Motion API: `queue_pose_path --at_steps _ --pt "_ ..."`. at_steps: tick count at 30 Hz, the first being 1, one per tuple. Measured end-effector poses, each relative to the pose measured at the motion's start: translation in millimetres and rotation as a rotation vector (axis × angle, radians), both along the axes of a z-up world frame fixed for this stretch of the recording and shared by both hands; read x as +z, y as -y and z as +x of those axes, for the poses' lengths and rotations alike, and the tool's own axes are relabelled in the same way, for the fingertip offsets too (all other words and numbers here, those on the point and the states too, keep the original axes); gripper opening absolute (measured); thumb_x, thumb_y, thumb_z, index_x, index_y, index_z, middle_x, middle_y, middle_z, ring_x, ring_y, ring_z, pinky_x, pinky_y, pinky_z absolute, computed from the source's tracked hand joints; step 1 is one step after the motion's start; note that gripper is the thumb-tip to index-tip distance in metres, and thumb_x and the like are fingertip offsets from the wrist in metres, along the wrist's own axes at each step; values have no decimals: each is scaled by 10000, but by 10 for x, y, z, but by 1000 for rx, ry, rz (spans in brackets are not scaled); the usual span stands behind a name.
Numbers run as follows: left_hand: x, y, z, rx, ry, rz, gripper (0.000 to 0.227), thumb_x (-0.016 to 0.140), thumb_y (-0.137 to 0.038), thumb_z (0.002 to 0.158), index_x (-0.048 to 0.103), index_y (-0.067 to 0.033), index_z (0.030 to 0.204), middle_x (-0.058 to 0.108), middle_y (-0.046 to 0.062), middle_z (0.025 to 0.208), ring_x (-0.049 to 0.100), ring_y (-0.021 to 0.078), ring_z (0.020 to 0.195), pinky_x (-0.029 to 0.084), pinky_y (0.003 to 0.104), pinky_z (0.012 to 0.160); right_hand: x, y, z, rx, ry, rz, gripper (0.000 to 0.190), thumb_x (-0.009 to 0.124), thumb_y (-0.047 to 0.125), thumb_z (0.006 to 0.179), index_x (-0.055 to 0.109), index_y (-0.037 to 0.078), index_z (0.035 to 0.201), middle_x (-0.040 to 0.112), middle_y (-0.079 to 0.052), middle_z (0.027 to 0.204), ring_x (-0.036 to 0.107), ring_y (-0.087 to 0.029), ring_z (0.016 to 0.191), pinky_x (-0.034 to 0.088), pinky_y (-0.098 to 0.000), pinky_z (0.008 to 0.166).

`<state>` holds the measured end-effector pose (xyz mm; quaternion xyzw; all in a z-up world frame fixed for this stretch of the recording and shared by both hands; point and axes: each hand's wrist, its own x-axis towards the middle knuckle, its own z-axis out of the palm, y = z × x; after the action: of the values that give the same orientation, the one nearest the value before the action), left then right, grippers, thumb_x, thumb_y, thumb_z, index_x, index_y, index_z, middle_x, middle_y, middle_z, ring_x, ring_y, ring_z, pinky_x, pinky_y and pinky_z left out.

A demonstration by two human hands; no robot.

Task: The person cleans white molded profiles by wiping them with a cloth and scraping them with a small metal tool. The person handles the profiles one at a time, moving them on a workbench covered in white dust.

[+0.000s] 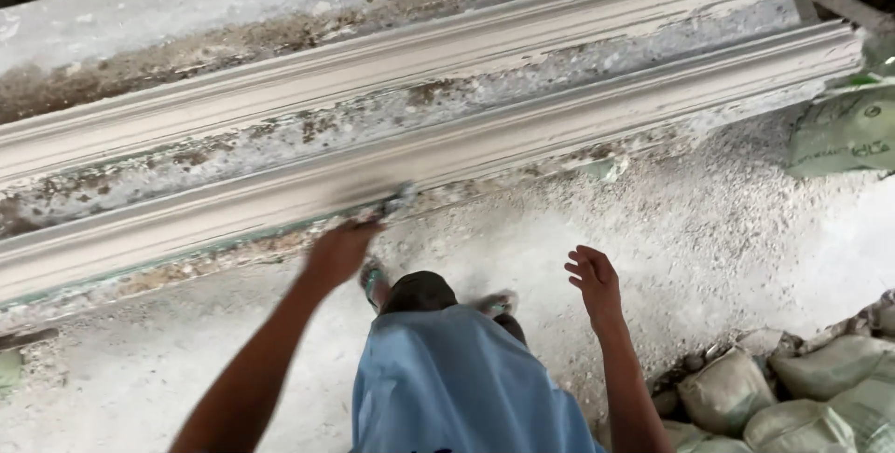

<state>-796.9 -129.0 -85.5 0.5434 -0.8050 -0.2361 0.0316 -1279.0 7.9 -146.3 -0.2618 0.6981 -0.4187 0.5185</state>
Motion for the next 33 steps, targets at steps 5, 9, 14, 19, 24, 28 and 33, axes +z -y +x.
queue_pose_path --at_steps 5,9,14,19,24,28,33 --pt "-83 337 -2077 -30 -55 103 373 549 -148 985 658 -254 1325 603 233 1324 739 363 789 635 480 646 104 42 -437 38 5 -19 340 521 203 1056 572 57 1359 689 -102 1273 697 -215 1104 567 -365 900" --pt "-161 447 -2667 -78 -118 95 331 537 -190 1004 674 -221 1304 681 177 1204 729 345 792 627 457 623 137 134 -651 16 22 -41 349 524 209 1061 564 46 1367 685 -113 1281 681 -234 1119 552 -376 917" --pt "264 218 -2096 10 -31 43 331 561 -193 986 715 -261 1271 713 124 1120 729 360 839 605 475 706 8 -154 -899 -39 26 37 377 513 224 1047 558 43 1375 685 -124 1289 690 -244 1136 562 -381 927" --pt "-858 227 -2347 -251 42 -299 386 558 -146 962 672 -149 1331 703 190 1005 754 321 976 603 417 635 -77 -230 -1011 -92 21 194 389 508 237 1047 556 46 1383 684 -130 1305 685 -246 1154 555 -384 941" --pt "144 782 -4137 -223 28 421 393 435 -202 1102 563 -255 1470 732 191 919 731 353 718 584 498 622 25 225 -1207 31 -49 185 358 499 187 1037 572 52 1360 710 -120 1248 696 -233 1116 558 -384 909" --pt "-227 707 -4238 -218 -179 92 383 531 -135 992 654 -182 1352 678 224 1101 729 389 762 600 513 624 252 615 -1555 108 -128 83 357 482 151 1025 577 47 1354 725 -114 1217 704 -225 1081 560 -376 877" --pt "276 639 -3044 -167 -195 121 493 624 -139 782 684 -213 1266 636 175 1246 718 389 783 598 502 675 411 729 -1838 -33 -96 113 341 464 174 1061 571 48 1360 709 -110 1229 699 -212 1087 560 -350 898"
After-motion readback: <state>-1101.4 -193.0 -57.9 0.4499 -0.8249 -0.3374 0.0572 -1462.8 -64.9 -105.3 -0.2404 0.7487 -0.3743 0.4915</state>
